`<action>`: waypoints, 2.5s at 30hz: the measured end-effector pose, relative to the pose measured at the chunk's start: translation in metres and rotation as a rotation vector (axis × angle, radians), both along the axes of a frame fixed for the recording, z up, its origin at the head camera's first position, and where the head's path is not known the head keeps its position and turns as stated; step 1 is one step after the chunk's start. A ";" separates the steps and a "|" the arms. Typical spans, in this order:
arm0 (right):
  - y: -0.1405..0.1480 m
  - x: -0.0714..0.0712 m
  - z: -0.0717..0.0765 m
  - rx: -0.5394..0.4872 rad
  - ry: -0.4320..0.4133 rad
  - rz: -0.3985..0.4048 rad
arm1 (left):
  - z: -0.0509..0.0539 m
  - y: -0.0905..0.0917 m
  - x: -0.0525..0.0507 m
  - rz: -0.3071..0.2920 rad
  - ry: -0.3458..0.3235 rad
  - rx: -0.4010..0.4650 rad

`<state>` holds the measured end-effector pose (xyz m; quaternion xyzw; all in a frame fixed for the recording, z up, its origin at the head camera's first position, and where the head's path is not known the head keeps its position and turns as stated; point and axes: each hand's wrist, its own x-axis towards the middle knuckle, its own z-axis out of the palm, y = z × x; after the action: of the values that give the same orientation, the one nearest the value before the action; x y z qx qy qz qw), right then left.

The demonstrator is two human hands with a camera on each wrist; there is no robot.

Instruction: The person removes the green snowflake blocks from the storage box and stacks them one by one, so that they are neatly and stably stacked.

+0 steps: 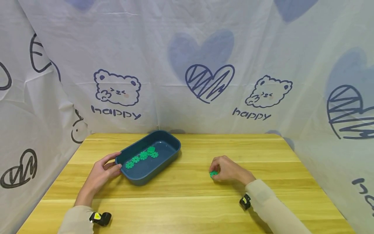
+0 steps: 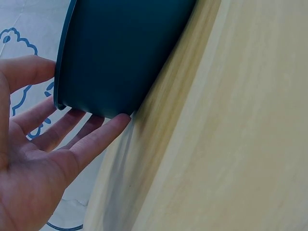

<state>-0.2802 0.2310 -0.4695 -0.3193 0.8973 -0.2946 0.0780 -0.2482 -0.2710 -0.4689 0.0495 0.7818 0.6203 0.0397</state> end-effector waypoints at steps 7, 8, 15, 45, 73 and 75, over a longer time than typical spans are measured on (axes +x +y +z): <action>0.001 0.000 -0.001 0.000 -0.007 0.004 | 0.000 0.000 0.001 0.000 0.003 0.002; 0.002 0.000 -0.001 -0.001 -0.010 0.003 | 0.000 0.001 0.001 0.000 0.004 0.005; 0.009 0.000 0.004 0.014 0.004 0.045 | -0.001 0.001 0.000 -0.004 0.008 0.015; 0.007 0.003 0.001 0.002 0.010 0.041 | -0.001 0.000 0.001 -0.005 0.018 0.020; 0.008 0.004 -0.002 0.032 0.022 0.029 | -0.001 0.001 0.001 0.000 0.009 0.006; 0.009 0.005 -0.003 0.031 0.023 0.030 | -0.001 0.001 0.001 0.000 0.009 0.007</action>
<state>-0.2753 0.2396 -0.4722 -0.3349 0.8977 -0.2759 0.0769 -0.2472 -0.2696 -0.4699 0.0523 0.7797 0.6229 0.0360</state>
